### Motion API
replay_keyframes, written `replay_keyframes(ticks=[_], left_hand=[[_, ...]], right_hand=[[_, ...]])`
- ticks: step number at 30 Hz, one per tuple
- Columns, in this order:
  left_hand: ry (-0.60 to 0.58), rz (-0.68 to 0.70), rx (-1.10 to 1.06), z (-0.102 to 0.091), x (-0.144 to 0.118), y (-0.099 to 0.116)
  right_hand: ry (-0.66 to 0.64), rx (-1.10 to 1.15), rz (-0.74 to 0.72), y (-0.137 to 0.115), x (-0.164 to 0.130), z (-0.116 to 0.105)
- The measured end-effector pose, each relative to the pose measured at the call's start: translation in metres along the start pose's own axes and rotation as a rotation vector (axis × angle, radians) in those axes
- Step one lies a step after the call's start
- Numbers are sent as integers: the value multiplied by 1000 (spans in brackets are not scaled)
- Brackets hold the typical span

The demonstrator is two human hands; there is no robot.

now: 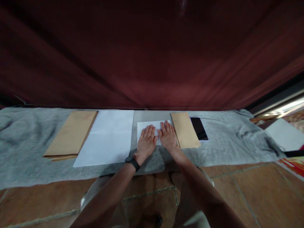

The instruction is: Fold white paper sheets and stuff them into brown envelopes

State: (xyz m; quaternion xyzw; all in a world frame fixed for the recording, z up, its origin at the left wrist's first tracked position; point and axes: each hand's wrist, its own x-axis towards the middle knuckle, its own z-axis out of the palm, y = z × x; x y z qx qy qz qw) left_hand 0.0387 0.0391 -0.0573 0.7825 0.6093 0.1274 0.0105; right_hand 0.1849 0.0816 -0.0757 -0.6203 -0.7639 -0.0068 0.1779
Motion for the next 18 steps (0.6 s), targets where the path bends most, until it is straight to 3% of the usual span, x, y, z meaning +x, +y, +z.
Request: replay_keyframes(ticks=[8, 18], left_hand=[[36, -95, 29, 0, -5, -21], [108, -150, 5, 4, -11, -26]], right_hand=[[-44, 1, -23, 3, -4, -8], [-4, -12, -46, 7, -15, -9]])
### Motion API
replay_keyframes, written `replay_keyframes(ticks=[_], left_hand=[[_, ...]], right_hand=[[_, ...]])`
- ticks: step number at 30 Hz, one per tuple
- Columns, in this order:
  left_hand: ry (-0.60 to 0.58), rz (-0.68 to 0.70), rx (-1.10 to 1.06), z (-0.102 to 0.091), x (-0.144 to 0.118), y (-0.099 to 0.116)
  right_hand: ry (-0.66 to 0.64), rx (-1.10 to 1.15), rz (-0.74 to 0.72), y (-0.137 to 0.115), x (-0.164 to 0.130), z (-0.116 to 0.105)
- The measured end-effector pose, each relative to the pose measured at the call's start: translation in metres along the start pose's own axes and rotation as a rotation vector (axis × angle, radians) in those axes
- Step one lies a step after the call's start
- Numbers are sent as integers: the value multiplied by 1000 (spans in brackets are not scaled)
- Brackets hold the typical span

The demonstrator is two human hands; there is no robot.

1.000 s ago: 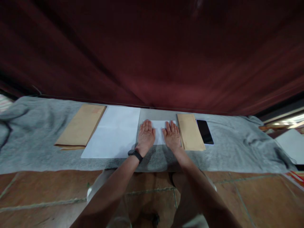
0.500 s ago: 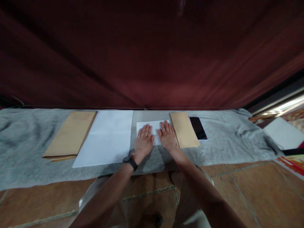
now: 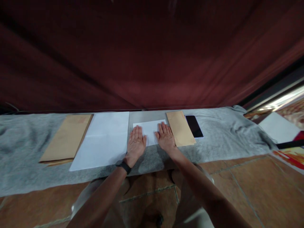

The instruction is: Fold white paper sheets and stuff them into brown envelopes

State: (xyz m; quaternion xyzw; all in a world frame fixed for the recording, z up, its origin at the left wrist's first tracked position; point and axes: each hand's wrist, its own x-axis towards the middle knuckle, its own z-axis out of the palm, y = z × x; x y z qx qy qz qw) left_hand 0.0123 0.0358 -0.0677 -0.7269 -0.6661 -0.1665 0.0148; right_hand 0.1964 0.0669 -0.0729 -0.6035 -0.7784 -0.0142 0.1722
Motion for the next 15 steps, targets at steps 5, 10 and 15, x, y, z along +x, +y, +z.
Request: replay_keyframes(ticks=[5, 10, 15], left_hand=[[4, -16, 0, -1, -1, -1], [1, 27, -1, -13, -3, 5], [-164, 409, -80, -28, -10, 20]], right_hand=[[23, -3, -13, 3, -9, -2], [-30, 13, -12, 5, -10, -10], [-99, 59, -33, 8, -3, -18]])
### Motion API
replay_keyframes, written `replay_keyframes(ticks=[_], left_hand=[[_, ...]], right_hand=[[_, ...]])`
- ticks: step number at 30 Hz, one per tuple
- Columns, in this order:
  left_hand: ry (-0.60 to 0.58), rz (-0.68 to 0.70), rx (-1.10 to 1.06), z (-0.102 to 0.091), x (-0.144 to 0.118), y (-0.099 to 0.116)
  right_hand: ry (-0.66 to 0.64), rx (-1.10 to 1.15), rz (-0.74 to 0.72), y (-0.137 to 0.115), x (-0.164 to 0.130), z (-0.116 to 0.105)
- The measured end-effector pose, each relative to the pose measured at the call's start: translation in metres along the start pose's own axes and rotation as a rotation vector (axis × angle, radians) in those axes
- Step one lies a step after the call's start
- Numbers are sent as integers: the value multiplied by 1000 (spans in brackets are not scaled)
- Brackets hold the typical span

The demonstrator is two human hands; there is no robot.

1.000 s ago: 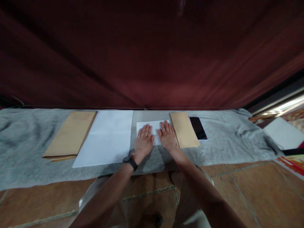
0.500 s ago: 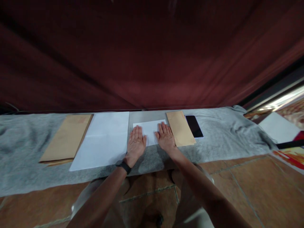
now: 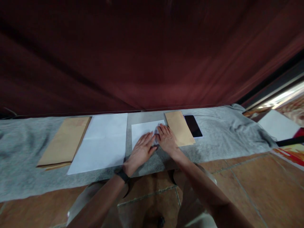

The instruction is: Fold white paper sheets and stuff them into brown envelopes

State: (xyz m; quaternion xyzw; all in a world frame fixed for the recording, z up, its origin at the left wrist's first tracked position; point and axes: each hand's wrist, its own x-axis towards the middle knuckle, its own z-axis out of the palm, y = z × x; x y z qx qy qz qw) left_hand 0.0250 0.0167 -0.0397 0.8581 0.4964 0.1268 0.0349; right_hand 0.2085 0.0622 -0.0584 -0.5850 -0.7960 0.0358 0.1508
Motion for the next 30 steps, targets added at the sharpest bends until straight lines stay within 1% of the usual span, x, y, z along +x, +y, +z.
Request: replay_keyframes(ticks=[1, 3, 7, 10, 13, 16, 18, 20, 24, 27, 30], left_hand=[[-25, 35, -6, -1, 0, 3], [-46, 44, -5, 0, 0, 5], [-28, 39, 11, 3, 2, 3], [-25, 74, 41, 3, 3, 1], [-44, 92, 86, 1, 2, -1], [-60, 91, 130, -3, 1, 1], [-76, 92, 155, -5, -1, 4], [-89, 97, 176, -7, -4, 7], [-89, 88, 177, -10, -9, 7], [-94, 48, 161, -14, -9, -1], [-85, -7, 153, -20, -7, -16]], right_hand=[[-9, 12, 4, 1, 2, -1], [-19, 46, 12, 2, 7, -1], [-19, 145, -24, 2, 25, 4], [-26, 218, -40, -5, 41, 10], [-47, 261, -77, -14, 52, 18], [-77, 257, -130, -21, 57, 23], [-93, 242, -144, -22, 62, 22], [-120, 220, -128, -23, 70, 17], [-206, 164, -48, -30, 94, 5], [-260, 157, 19, -36, 107, -3], [-293, 183, 67, -37, 114, -8]])
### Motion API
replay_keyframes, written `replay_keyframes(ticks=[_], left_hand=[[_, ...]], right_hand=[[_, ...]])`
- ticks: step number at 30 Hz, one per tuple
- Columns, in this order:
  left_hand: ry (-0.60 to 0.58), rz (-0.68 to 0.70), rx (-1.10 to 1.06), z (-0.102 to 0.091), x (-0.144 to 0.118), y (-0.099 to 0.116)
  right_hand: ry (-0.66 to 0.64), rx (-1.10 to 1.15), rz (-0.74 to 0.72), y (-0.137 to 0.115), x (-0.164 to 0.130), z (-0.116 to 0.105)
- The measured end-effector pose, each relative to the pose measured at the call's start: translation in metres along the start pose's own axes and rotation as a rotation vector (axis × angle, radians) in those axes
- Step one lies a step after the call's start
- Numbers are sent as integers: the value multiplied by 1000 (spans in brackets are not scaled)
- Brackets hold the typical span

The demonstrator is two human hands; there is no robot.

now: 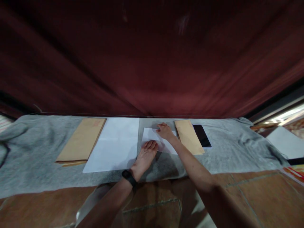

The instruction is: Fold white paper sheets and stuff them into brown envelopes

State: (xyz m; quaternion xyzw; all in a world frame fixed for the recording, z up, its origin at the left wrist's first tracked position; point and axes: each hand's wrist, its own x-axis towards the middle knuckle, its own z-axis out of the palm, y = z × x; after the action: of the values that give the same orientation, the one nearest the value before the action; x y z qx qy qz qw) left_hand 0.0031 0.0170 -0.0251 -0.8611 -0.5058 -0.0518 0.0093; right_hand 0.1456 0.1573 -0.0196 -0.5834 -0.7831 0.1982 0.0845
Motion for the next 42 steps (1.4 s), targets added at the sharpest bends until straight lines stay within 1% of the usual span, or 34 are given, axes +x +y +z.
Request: replay_keyframes(ticks=[2, 4, 7, 10, 12, 13, 15, 17, 18, 19, 20, 21, 23, 24, 25, 26, 27, 29, 31, 34, 36, 38, 42], left_hand=[[22, -32, -18, -2, -1, -12], [81, -55, -62, -3, -4, -23], [265, -136, -194, -4, -9, -36], [469, -302, -428, -5, -9, -45], [563, -416, -662, -6, -5, -48], [588, -459, -815, -7, -2, -49], [572, -489, -1186, -11, 3, -47], [503, -442, -1535, -18, 8, -43], [471, -410, -1645, -23, 9, -42], [456, -392, -1695, -28, 10, -40], [463, -396, -1686, -33, 10, -40], [494, -425, -1634, -38, 10, -40], [593, -478, -1461, -46, 7, -43], [639, -473, -1360, -48, 5, -45], [667, -435, -1259, -49, 3, -47], [670, -370, -1163, -48, 0, -50], [648, -291, -1071, -46, -4, -52], [565, -156, -898, -37, -11, -54], [460, -51, -736, -25, -18, -54], [301, 75, -515, -7, -28, -52], [215, 120, -422, 1, -34, -50], [158, 123, -379, 6, -38, -48], [76, 130, -366, 6, -46, -39]], right_hand=[[-19, 49, 9, 2, 0, -5], [-35, 121, 12, 7, -3, -10], [-23, 267, 22, 15, -16, -19], [28, 425, 43, 22, -33, -25], [75, 556, 57, 24, -43, -30], [110, 662, 61, 23, -47, -32], [208, 920, 48, 20, -53, -39], [319, 1118, -1, 13, -58, -48], [366, 1149, -36, 9, -61, -53], [402, 1149, -73, 5, -64, -58], [430, 1127, -108, 2, -67, -63], [443, 1088, -141, -1, -71, -67], [448, 986, -196, -3, -80, -71], [450, 937, -218, -2, -86, -72], [447, 896, -239, 1, -91, -71], [442, 865, -258, 5, -97, -68], [431, 839, -273, 10, -103, -64], [378, 782, -292, 23, -115, -53], [285, 691, -336, 36, -127, -39], [178, 497, -417, 52, -143, -22], [112, 372, -467, 58, -153, -16], [66, 288, -501, 60, -162, -15], [3, 185, -559, 54, -175, -22]])
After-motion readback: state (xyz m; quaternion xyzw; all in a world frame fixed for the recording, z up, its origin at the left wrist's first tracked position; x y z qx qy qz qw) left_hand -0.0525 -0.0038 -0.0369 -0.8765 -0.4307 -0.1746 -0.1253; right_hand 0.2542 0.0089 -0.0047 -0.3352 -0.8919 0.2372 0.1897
